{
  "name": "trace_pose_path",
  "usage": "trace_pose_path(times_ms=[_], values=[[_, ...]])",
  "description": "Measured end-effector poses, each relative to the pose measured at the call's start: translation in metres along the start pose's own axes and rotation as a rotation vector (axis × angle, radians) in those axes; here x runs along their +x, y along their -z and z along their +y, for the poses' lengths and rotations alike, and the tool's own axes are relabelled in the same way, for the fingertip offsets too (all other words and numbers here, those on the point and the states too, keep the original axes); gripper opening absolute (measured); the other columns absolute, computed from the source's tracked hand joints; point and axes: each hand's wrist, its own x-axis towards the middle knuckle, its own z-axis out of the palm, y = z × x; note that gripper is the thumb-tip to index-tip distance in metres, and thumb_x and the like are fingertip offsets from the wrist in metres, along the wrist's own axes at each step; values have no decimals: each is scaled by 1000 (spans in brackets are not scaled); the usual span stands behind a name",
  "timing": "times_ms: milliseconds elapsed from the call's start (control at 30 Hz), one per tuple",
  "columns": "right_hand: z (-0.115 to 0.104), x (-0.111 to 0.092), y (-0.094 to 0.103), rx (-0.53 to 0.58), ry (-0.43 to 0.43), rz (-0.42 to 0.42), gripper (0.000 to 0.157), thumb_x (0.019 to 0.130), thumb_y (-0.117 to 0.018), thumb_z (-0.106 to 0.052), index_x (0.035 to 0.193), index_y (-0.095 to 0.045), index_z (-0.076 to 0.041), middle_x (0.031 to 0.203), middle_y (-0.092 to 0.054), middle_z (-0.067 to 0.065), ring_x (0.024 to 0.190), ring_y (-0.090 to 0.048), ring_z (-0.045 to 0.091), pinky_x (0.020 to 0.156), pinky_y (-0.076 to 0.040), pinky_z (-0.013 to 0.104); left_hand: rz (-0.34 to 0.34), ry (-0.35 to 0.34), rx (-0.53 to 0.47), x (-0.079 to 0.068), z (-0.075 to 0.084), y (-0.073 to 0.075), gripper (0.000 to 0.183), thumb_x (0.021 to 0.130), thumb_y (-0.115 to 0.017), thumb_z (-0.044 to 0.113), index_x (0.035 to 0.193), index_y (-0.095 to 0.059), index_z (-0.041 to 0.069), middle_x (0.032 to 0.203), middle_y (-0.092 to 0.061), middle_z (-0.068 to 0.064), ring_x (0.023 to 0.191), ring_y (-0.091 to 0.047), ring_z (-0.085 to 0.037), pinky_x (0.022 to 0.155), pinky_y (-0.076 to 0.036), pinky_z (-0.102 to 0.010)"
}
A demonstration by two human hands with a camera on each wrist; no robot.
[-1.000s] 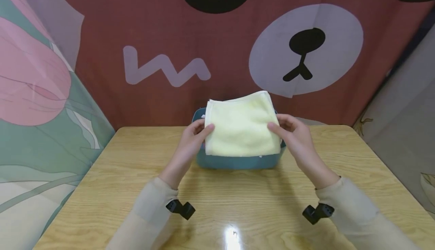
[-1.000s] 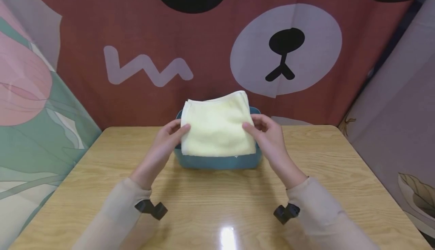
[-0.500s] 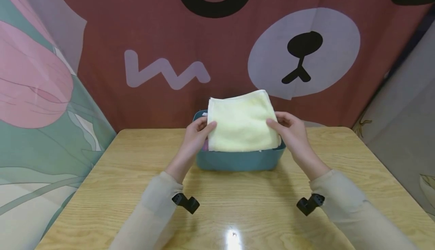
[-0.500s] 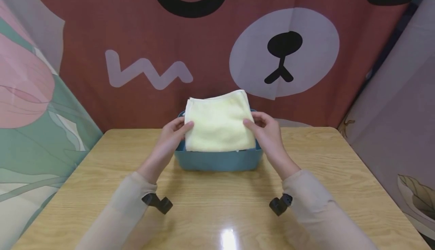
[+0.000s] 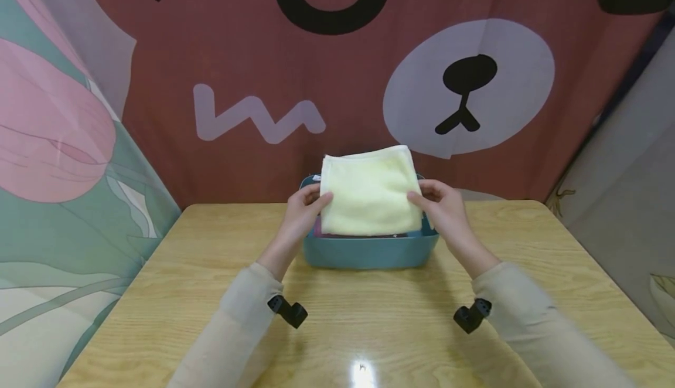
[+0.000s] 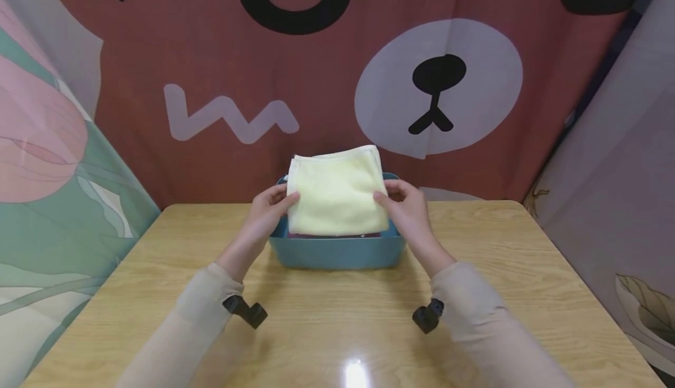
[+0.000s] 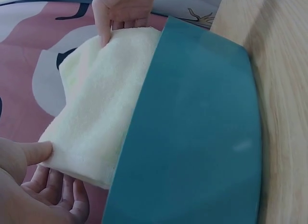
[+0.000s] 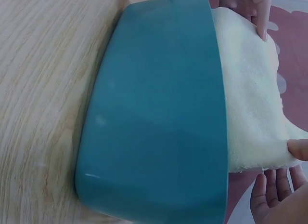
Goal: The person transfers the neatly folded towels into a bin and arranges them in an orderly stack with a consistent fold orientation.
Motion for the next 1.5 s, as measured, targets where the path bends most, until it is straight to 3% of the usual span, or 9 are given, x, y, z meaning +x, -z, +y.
trace_pose_path(times_ms=[233, 567, 767, 1233, 1500], values=[[6, 1, -6, -31, 14, -5, 36, 87, -66, -22, 116, -61, -1, 105, -61, 13, 89, -54, 14, 71, -46, 19, 9, -31, 30, 5, -10, 2, 32, 89, -64, 13, 118, -59, 1, 111, -63, -16, 96, -58, -22, 83, -49, -32], [13, -3, -10, -162, 55, -27, 36, 89, -64, -22, 117, -59, -2, 109, -60, 14, 99, -53, 25, 82, -42, 36, 3, -87, 143, 4, -17, 6, 32, 88, -64, 11, 117, -59, -1, 104, -65, -17, 88, -60, -23, 73, -50, -27], [17, -6, -10, -207, 68, -50, 34, 89, -64, -23, 116, -59, -3, 107, -60, 13, 98, -53, 25, 75, -44, 35, -22, -93, 203, 3, -22, 7, 37, 89, -62, 10, 123, -54, -3, 108, -63, -19, 97, -59, -26, 81, -50, -33], [25, -10, -14, -264, 133, -67, 32, 89, -64, -20, 115, -60, -2, 105, -61, 13, 93, -54, 25, 67, -45, 34, -67, -88, 297, -1, -24, 11, 39, 90, -60, 9, 126, -50, -4, 113, -61, -19, 101, -58, -28, 84, -50, -36], [26, -11, -16, -268, 134, -65, 32, 89, -64, -18, 115, -59, -1, 104, -60, 14, 90, -54, 24, 67, -46, 33, -53, -64, 284, -1, -27, 10, 38, 91, -60, 10, 126, -50, 0, 113, -61, -15, 101, -56, -25, 64, -53, -29]])
